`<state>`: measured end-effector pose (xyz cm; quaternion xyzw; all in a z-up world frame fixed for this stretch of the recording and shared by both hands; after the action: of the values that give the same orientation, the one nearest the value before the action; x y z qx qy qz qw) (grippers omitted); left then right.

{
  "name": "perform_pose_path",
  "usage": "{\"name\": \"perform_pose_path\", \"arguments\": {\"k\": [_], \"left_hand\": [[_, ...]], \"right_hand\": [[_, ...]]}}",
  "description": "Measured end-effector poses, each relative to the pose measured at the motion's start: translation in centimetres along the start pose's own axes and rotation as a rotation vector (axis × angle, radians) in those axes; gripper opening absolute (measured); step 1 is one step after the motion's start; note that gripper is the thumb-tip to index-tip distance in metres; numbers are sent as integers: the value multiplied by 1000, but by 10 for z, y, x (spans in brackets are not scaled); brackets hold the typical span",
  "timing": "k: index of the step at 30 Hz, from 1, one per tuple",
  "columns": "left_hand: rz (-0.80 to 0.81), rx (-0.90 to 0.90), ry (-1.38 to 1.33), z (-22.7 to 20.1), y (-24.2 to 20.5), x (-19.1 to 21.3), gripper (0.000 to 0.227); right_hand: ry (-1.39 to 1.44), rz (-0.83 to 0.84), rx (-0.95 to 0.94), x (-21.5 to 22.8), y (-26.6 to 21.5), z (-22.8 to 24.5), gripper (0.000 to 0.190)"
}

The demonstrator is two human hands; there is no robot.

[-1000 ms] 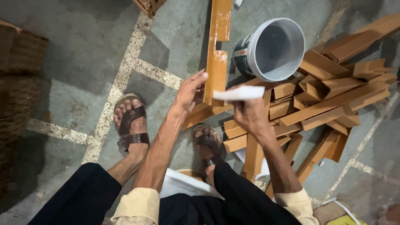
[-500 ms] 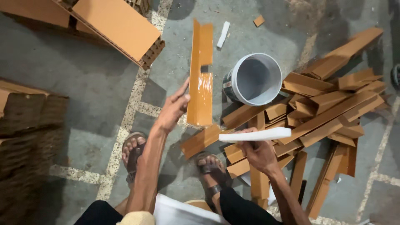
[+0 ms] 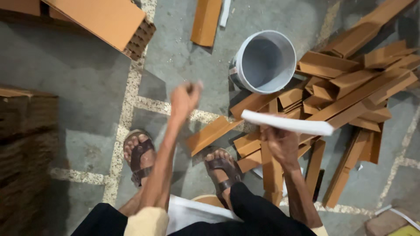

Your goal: The person sits on the floor and repeatedly applies a white adhesive to the edges of long cardboard strips using a foam brush. They dip the brush into a bucket of adhesive and spread it along the edges of each strip before setting it aside.

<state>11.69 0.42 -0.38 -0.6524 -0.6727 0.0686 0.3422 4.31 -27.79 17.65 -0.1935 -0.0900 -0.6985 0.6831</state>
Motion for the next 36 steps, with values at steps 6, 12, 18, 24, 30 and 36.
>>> {"name": "perform_pose_path", "arguments": {"k": [6,12,18,24,30,36], "left_hand": [[218,-166,444,11,-83,-43,59],[308,-220,510,35,-96,-62,45],[309,-215,416,-1,-102,-13,28],[601,210,637,-73,-143,88,62],[466,58,308,-103,-142,136,46],[411,131,679,-40,-117,94,77]], "right_hand": [[3,-327,-9,41,13,4,17],[-104,-300,217,55,74,28,15],[-486,-12,438,26,153,30,16],[-650,52,351,-5,210,-14,27],[-778,101,128,-26,223,-51,22],[-486,268,-482,-16,210,-27,26]]}}
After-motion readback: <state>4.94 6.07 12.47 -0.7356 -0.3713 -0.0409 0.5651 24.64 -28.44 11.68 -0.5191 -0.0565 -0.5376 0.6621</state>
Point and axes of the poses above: each hand's wrist, its own y-axis towards the middle knuckle, its own x-axis out of the back of the hand, z = x × y, the point moved 5 cm from there along y, towards the middle knuckle, and after that the axes turned 2 degrees about -z, right-handed, at the moved point
